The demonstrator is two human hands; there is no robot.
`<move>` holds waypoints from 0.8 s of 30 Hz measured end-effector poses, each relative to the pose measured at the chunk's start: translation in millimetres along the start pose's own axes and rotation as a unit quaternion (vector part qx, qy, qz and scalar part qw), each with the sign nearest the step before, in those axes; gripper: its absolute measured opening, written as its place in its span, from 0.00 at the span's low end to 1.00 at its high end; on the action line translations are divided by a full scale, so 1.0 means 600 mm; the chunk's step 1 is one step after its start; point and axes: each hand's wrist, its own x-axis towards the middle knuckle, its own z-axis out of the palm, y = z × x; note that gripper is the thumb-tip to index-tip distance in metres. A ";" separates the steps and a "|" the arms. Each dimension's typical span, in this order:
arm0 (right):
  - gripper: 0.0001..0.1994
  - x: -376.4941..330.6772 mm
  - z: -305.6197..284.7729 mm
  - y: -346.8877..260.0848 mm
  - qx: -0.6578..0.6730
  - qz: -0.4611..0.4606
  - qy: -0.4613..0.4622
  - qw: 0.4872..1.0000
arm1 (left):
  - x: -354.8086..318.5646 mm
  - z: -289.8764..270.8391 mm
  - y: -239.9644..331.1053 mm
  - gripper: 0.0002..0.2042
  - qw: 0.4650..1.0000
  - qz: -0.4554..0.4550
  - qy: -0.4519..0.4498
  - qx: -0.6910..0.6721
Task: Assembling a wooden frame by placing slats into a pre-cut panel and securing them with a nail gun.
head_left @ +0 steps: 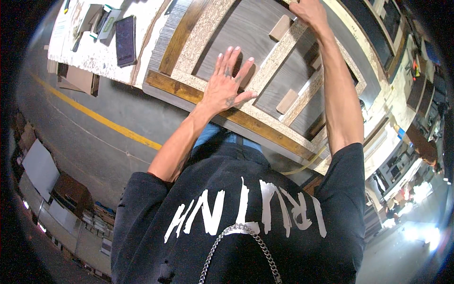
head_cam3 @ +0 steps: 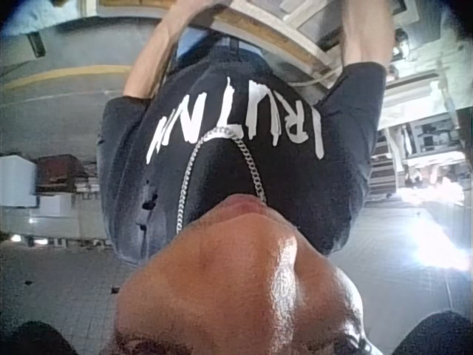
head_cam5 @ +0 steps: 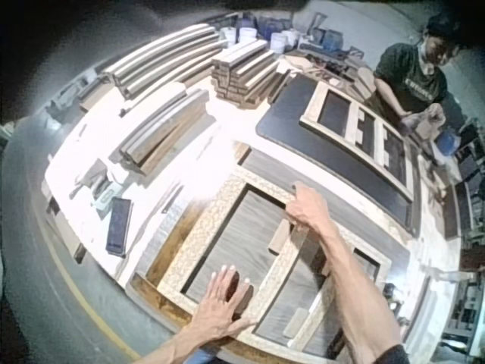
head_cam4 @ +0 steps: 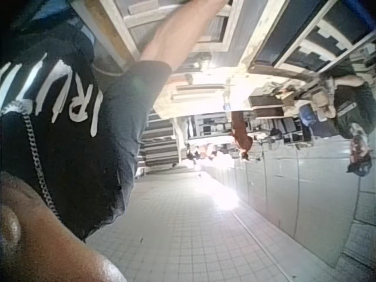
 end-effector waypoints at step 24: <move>0.32 -0.570 -0.064 0.234 -0.171 0.412 0.074 0.892 | 0.000 -0.013 0.009 0.39 0.998 -0.006 -0.042 0.040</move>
